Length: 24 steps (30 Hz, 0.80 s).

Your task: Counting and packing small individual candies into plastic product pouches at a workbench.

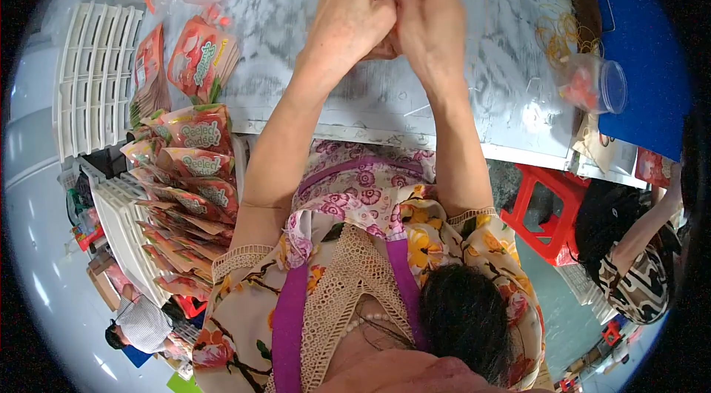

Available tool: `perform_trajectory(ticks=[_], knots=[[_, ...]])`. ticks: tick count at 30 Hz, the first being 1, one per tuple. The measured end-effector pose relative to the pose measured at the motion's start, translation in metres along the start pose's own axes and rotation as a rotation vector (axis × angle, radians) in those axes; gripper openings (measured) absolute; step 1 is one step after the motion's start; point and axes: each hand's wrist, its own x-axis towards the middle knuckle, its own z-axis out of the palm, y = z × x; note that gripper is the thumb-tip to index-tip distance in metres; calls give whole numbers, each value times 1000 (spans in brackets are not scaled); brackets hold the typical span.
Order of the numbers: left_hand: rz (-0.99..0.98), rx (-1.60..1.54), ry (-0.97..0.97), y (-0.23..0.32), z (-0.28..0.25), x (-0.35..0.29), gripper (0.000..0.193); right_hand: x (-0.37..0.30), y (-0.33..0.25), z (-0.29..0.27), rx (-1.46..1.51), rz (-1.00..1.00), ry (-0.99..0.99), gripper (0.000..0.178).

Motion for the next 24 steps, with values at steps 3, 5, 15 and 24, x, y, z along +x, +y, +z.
perform_trajectory(ticks=[3,5,15,24], knots=[[39,-55,25,-17,-2,3,35,12,25,-5,-404,-516,-221,36],[-29,-97,104,-18,-7,1,33,10,2,-2,-362,-721,38,31],[-66,-912,244,-32,-13,6,38,-30,27,-1,-319,-493,-24,38],[84,-582,281,-109,-10,-6,31,-9,31,-20,-120,-522,-44,10]])
